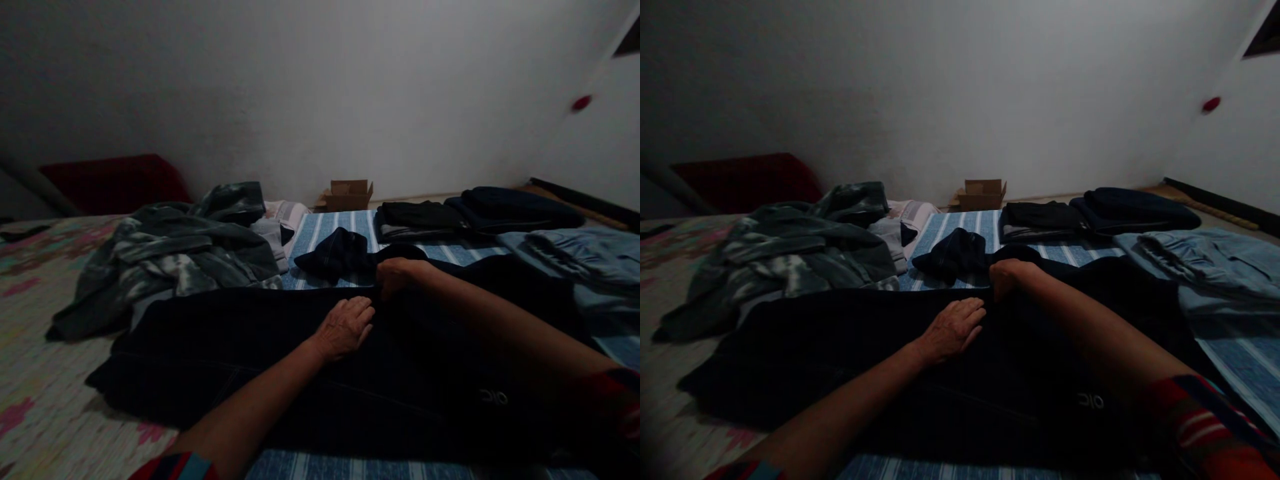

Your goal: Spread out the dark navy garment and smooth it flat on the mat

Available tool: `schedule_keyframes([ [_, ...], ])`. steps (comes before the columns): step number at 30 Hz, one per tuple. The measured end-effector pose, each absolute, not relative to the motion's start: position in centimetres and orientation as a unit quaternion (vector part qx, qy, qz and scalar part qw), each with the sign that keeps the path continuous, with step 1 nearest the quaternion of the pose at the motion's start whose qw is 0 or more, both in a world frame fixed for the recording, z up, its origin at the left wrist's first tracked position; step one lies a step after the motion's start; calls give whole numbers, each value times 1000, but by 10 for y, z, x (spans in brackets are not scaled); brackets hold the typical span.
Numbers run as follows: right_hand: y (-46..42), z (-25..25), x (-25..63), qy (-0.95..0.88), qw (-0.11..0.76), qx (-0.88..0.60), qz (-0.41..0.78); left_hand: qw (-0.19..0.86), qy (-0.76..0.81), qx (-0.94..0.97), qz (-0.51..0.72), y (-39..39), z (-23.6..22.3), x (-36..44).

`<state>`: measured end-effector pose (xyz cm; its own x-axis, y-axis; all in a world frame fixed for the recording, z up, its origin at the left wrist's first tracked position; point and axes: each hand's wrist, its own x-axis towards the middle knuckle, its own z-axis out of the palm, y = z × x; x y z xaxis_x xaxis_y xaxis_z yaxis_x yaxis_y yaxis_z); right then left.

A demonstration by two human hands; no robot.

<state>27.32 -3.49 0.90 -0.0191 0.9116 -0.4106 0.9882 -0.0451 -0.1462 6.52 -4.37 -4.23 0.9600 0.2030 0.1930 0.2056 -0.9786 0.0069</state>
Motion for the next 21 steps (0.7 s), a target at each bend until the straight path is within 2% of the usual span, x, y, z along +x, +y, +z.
schedule_keyframes([
  [9, -36, 6, 275, 697, 105, 680, -203, 1, -67, -995, -71, -44, -48, 67],
  [15, -36, 7, 272, 696, 136, 677, -198, 6, -67, -997, -45, -48, -35, 72],
  [21, -39, 15, 270, 715, 159, 658, -173, 47, -140, -989, -2, -63, -28, 102],
])
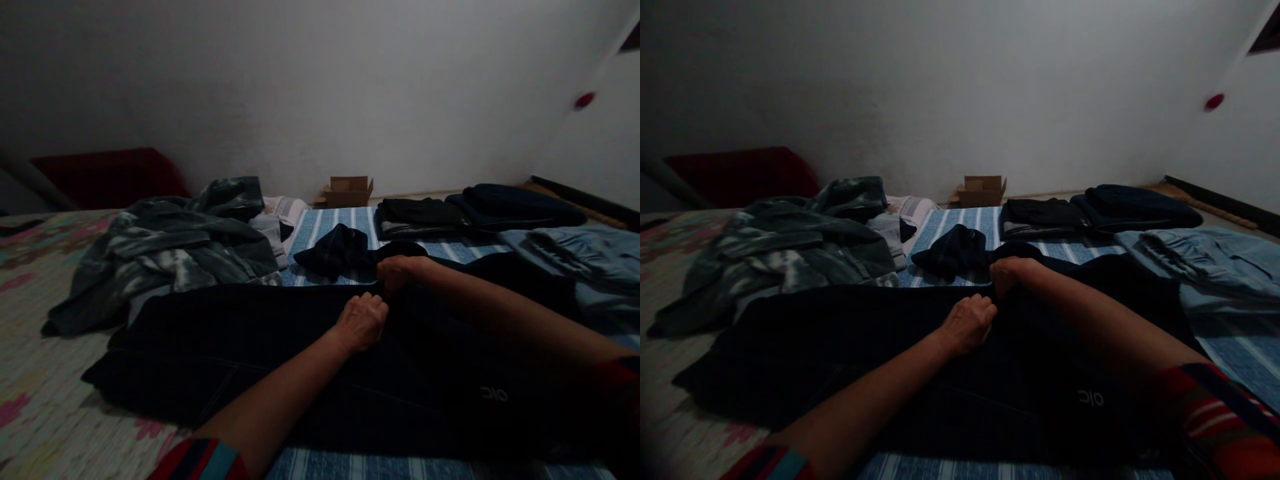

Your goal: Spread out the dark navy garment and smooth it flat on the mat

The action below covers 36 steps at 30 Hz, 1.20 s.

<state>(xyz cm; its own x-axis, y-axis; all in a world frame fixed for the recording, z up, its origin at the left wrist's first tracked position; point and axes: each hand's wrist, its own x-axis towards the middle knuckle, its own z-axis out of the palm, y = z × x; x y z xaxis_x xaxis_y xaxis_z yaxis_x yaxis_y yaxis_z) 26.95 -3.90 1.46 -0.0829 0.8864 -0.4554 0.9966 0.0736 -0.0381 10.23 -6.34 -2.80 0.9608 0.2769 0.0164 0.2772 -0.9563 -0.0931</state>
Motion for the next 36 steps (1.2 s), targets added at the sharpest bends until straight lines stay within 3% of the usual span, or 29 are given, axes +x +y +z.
schedule_keyframes([
  [10, -42, 19, 278, 748, 179, 626, -128, 84, -150, -978, -116, -66, -51, 109],
  [21, -51, 15, 280, 738, 176, 640, -119, -7, -213, -970, -119, -69, -55, 106],
  [36, -101, 4, 258, 704, -23, 708, 50, -69, -232, -966, -87, -65, -52, 108],
])
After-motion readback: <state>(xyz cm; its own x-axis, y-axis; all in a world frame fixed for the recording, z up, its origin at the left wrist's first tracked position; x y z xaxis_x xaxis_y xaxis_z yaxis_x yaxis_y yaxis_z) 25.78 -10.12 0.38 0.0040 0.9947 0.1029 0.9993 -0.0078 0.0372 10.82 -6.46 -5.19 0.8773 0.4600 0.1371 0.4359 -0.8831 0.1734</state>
